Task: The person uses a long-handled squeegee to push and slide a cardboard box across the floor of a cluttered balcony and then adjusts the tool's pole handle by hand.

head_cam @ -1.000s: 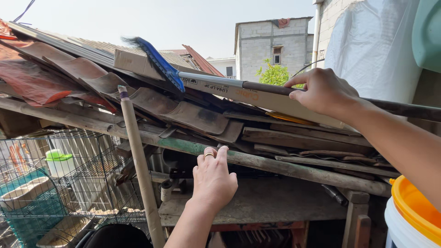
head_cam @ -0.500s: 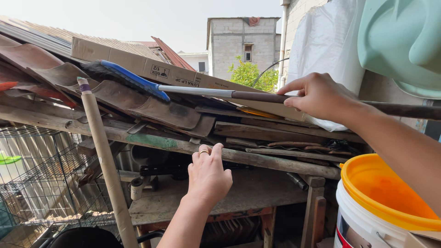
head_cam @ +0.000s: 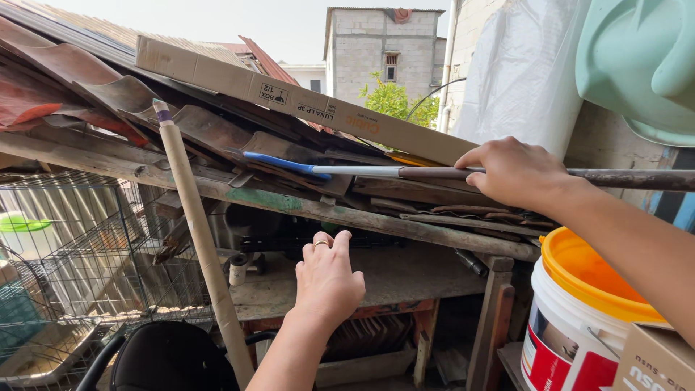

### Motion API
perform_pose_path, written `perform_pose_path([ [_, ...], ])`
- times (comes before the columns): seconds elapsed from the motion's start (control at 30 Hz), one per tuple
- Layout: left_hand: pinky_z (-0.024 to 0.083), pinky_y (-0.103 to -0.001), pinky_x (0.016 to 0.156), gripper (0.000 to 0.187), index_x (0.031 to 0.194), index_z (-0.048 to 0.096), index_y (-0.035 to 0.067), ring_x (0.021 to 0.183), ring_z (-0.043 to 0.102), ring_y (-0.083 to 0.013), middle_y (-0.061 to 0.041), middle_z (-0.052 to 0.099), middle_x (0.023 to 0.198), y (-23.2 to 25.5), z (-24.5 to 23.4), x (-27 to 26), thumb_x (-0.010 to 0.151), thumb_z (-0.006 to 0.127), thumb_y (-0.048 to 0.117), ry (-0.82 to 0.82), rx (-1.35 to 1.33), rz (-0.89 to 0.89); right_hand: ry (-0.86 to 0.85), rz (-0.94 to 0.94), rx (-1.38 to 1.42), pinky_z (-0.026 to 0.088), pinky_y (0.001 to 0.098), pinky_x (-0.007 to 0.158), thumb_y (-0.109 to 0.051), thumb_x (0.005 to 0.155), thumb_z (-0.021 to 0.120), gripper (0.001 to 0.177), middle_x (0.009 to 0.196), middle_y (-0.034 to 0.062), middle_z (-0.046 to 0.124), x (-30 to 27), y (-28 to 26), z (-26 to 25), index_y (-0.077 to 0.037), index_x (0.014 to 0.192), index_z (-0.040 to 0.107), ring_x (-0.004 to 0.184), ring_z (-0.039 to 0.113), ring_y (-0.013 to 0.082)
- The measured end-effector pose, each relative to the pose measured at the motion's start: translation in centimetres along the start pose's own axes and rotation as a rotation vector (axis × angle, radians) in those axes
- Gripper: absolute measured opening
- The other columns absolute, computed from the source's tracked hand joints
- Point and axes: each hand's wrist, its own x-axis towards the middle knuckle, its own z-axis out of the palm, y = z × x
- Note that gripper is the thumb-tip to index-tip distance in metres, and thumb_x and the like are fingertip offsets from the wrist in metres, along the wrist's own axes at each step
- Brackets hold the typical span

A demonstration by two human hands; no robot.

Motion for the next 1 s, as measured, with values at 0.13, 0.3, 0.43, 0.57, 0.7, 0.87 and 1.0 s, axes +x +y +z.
perform_pose_path([
  [0.13, 0.042, -0.047, 0.103, 0.071, 0.144, 0.044, 0.015, 0.128, 0.046, -0.0310, -0.013, 0.045, 0.140, 1.6, 0.1, -1.3, 0.081, 0.076, 0.017, -0.094, -0.052, 0.007, -0.043, 0.088, -0.010, 0.055, 0.0463, 0.100, -0.033, 0.088, 0.068, 0.039, 0.117, 0.0066, 0.075, -3.2, 0.8, -2.5, -0.038, 0.126, 0.073, 0.112, 0.071, 0.0279],
  [0.3, 0.042, -0.046, 0.104, 0.071, 0.145, 0.044, 0.015, 0.129, 0.046, -0.0313, -0.013, 0.045, 0.142, 4.9, 1.7, -2.9, 0.081, 0.076, 0.017, -0.152, -0.124, 0.114, -0.055, 0.127, -0.092, 0.057, 0.0429, 0.099, -0.033, 0.087, 0.069, 0.040, 0.107, 0.0100, 0.082, -8.1, 3.9, -5.0, -0.036, 0.126, 0.075, 0.102, 0.076, 0.0265],
  [0.43, 0.041, -0.047, 0.104, 0.070, 0.145, 0.044, 0.015, 0.130, 0.044, -0.0314, -0.012, 0.044, 0.142, 7.2, 2.8, -4.1, 0.082, 0.075, 0.017, -0.249, -0.152, 0.157, -0.102, 0.269, -0.187, 0.058, 0.0447, 0.094, -0.034, 0.084, 0.070, 0.039, 0.114, 0.0058, 0.078, -11.8, 7.0, -7.3, -0.040, 0.122, 0.076, 0.106, 0.074, 0.0238],
  [0.57, 0.042, -0.046, 0.105, 0.071, 0.144, 0.044, 0.015, 0.130, 0.044, -0.0316, -0.014, 0.043, 0.143, 8.4, 3.3, -4.6, 0.081, 0.076, 0.017, -0.264, -0.180, 0.199, -0.092, 0.379, -0.263, 0.060, 0.0429, 0.090, -0.037, 0.082, 0.074, 0.043, 0.108, 0.0059, 0.079, -14.1, 9.6, -10.2, -0.042, 0.125, 0.074, 0.097, 0.075, 0.0232],
  [0.7, 0.042, -0.046, 0.105, 0.071, 0.144, 0.044, 0.015, 0.131, 0.044, -0.0313, -0.012, 0.044, 0.142, 9.2, 3.3, -4.7, 0.081, 0.075, 0.015, -0.273, -0.175, 0.196, -0.083, 0.378, -0.213, 0.059, 0.0362, 0.078, -0.033, 0.088, 0.075, 0.045, 0.092, 0.0073, 0.076, -13.9, 10.3, -11.5, -0.038, 0.133, 0.075, 0.086, 0.071, 0.0199],
  [0.87, 0.042, -0.047, 0.104, 0.069, 0.144, 0.045, 0.014, 0.129, 0.045, -0.0316, -0.013, 0.044, 0.142, 8.3, 2.8, -4.5, 0.082, 0.075, 0.018, -0.225, -0.160, 0.174, 0.022, 0.275, 0.119, 0.057, 0.0344, 0.073, -0.034, 0.088, 0.074, 0.038, 0.078, 0.0058, 0.080, -11.0, 6.6, -9.0, -0.035, 0.125, 0.075, 0.074, 0.074, 0.0168],
  [1.0, 0.042, -0.046, 0.105, 0.070, 0.145, 0.044, 0.014, 0.131, 0.045, -0.0314, -0.012, 0.043, 0.144, 7.1, 2.1, -5.0, 0.082, 0.075, 0.017, -0.224, -0.127, 0.092, 0.008, 0.204, 0.016, 0.054, 0.0450, 0.088, -0.032, 0.088, 0.071, 0.038, 0.108, 0.0069, 0.076, -9.4, 2.4, -5.8, -0.039, 0.125, 0.076, 0.098, 0.071, 0.0263],
])
